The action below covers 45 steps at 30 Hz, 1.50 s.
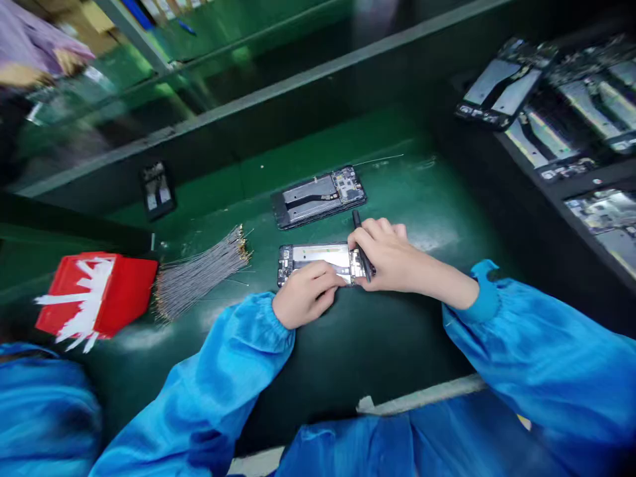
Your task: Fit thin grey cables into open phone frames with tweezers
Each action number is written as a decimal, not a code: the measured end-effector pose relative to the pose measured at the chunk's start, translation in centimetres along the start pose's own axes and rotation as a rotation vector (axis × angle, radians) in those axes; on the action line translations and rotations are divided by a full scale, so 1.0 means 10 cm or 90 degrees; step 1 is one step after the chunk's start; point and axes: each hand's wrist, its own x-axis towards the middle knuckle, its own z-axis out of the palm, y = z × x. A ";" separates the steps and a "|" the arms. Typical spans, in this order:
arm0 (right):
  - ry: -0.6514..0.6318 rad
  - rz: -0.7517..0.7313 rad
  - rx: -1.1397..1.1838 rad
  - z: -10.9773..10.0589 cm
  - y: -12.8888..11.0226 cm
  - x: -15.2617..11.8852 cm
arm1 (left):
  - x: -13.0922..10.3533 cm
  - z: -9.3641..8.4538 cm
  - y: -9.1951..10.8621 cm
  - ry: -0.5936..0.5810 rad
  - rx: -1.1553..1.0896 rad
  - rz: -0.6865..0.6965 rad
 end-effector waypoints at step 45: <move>-0.076 -0.118 -0.060 -0.05 -0.04 0.20 | 0.07 0.05 0.07 -0.011 0.072 -0.121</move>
